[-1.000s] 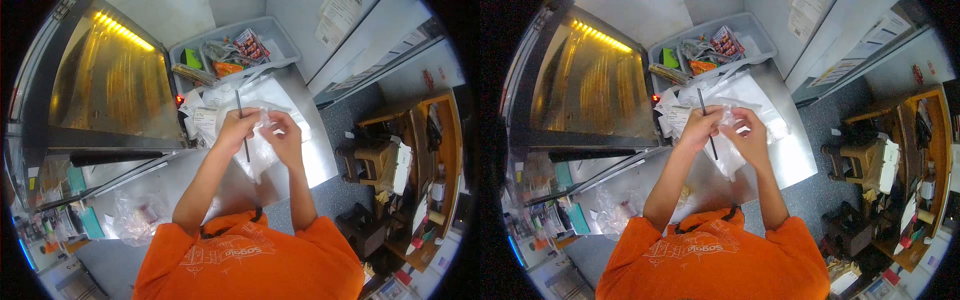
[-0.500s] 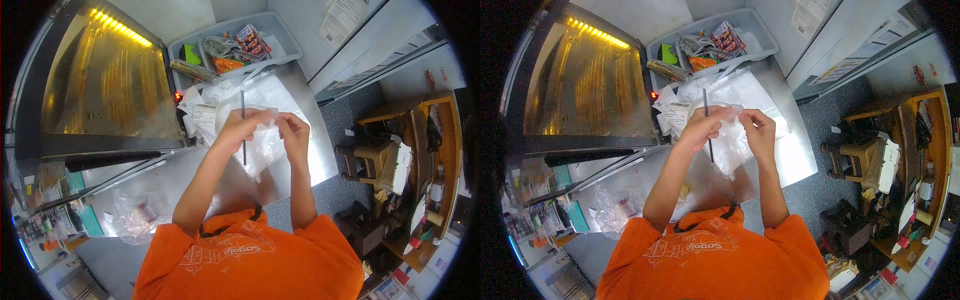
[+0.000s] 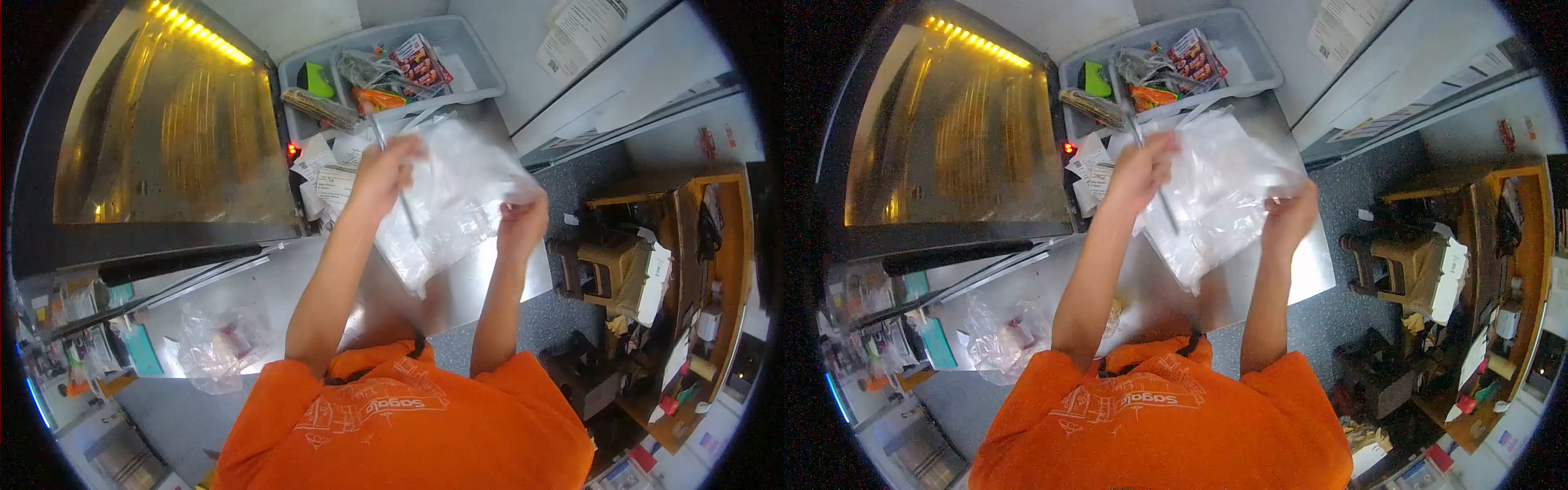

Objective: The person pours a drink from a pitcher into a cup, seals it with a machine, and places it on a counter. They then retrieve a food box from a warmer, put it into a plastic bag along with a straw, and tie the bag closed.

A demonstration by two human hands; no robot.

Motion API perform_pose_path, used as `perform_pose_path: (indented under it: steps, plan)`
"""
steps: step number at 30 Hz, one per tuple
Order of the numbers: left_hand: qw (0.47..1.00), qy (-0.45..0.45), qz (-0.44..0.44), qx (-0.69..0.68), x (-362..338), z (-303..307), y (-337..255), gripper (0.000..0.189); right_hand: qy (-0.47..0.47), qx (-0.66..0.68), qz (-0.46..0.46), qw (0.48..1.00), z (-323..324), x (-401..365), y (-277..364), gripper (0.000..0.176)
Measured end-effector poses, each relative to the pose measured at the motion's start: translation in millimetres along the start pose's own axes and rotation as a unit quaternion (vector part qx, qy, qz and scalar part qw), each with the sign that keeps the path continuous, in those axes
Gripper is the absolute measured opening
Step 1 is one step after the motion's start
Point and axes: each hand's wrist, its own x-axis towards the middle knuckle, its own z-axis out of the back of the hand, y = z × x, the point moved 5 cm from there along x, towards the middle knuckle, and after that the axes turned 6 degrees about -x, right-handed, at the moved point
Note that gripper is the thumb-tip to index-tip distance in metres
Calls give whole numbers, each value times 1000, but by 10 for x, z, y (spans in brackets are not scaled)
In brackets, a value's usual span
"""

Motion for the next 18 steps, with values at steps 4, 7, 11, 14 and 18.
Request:
perform_pose_path:
  steps: [4,7,11,14,18]
  plan:
    - [958,-47,-273,-67,670,-344,-819,36,37,154,18,987,646,441,17,23]
    - [945,-82,-309,-73,644,-465,-1044,43,-2,153,38,988,750,253,160,24]
    - [957,-20,-272,99,35,-386,-603,48,42,77,0,996,807,-93,61,25]
    - [947,145,-194,212,-384,-265,215,48,247,-38,-120,961,512,-510,-161,42]
    - [976,127,-26,176,-832,-76,868,41,277,-117,-183,936,-11,-1057,-415,38]
